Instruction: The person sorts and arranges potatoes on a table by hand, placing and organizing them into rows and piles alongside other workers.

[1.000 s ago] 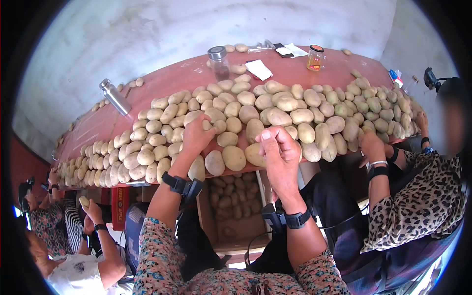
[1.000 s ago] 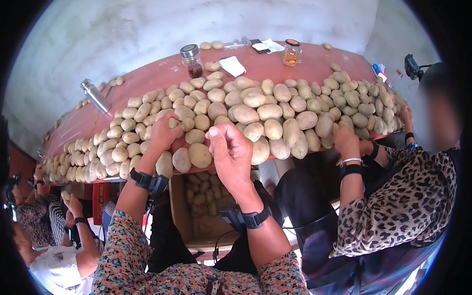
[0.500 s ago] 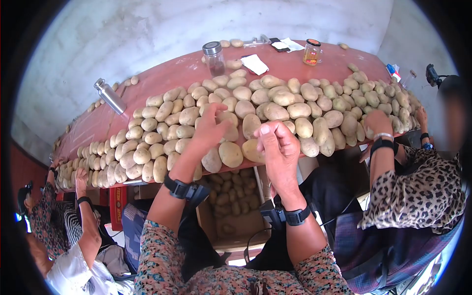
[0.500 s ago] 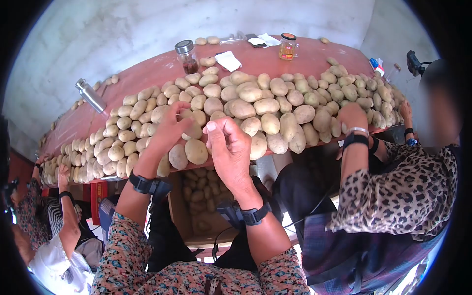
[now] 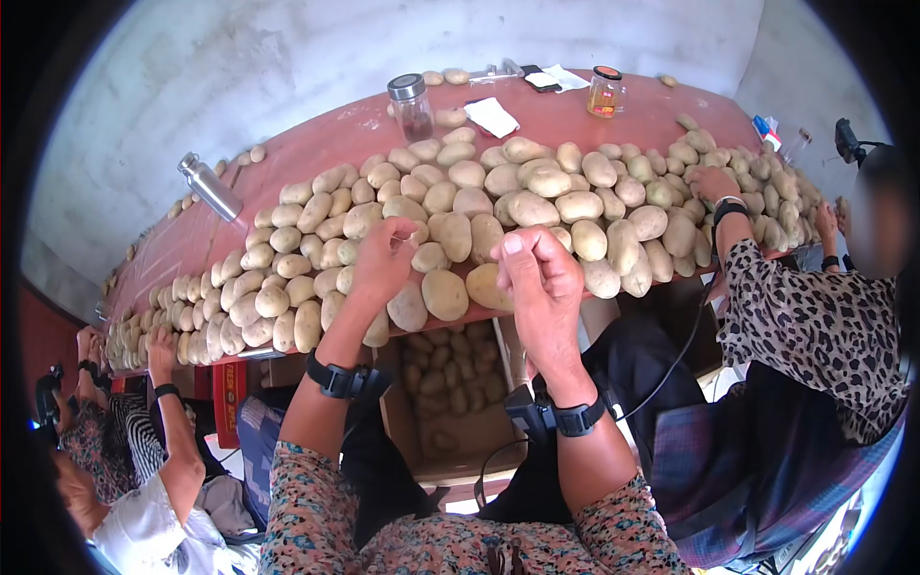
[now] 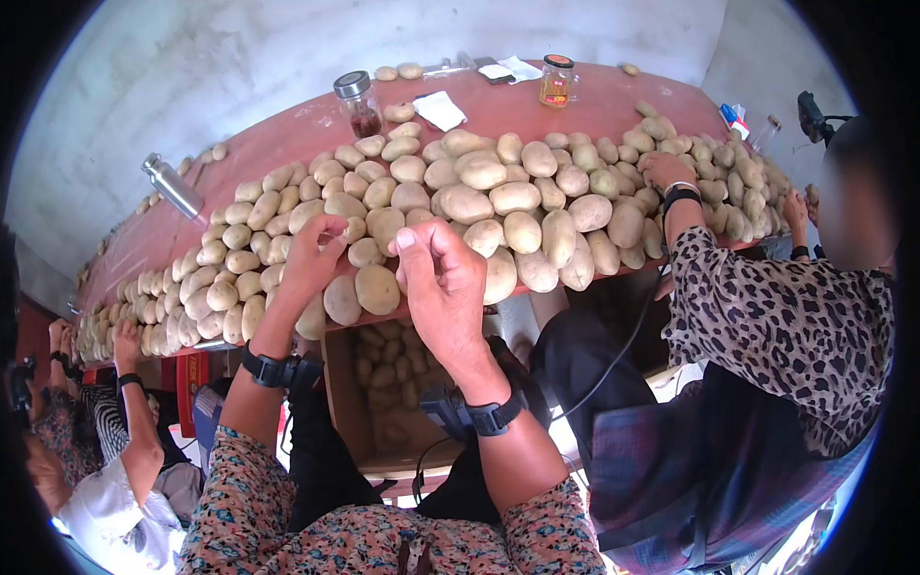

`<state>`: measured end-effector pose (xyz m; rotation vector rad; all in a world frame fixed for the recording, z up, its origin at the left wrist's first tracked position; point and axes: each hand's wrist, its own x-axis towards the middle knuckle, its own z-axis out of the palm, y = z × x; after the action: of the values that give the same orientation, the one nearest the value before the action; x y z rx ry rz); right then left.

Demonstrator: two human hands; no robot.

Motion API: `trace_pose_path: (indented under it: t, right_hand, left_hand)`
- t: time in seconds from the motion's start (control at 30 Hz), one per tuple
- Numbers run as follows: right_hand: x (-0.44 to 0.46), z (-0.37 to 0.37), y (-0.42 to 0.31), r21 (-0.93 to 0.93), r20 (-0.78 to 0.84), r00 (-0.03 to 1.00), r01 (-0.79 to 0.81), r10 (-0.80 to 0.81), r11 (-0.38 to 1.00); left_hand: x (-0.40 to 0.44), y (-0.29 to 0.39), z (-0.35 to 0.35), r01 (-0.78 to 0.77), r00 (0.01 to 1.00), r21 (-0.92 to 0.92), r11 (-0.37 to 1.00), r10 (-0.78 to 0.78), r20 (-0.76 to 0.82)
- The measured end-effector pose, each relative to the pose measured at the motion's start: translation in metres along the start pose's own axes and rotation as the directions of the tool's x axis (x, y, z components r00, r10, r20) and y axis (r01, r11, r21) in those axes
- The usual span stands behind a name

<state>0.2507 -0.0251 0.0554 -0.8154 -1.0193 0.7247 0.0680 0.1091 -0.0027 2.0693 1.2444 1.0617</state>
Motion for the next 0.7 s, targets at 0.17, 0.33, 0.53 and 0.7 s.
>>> trace_pose_path:
  t: [0.17,0.33,0.53,0.7]
  right_hand:
    - [0.0,0.003,-0.001,-0.045,0.008,1.0,-0.004,0.004,0.999]
    - [0.001,0.003,0.0,-0.01,0.024,0.999,-0.037,0.037,0.999]
    - [0.0,0.005,-0.001,-0.029,0.006,1.0,-0.012,0.012,1.0]
    - [0.0,0.004,0.0,-0.023,0.005,1.0,0.004,-0.004,1.0]
  left_hand:
    - [-0.007,0.023,0.0,-0.024,0.991,0.104,0.994,0.011,0.131]
    - [0.004,0.025,0.012,-0.142,0.968,0.319,0.937,0.065,0.242]
    - [0.002,0.023,0.014,-0.096,0.966,0.341,0.935,0.004,0.259]
    - [0.002,0.015,0.013,-0.211,0.959,0.306,0.928,0.136,0.248]
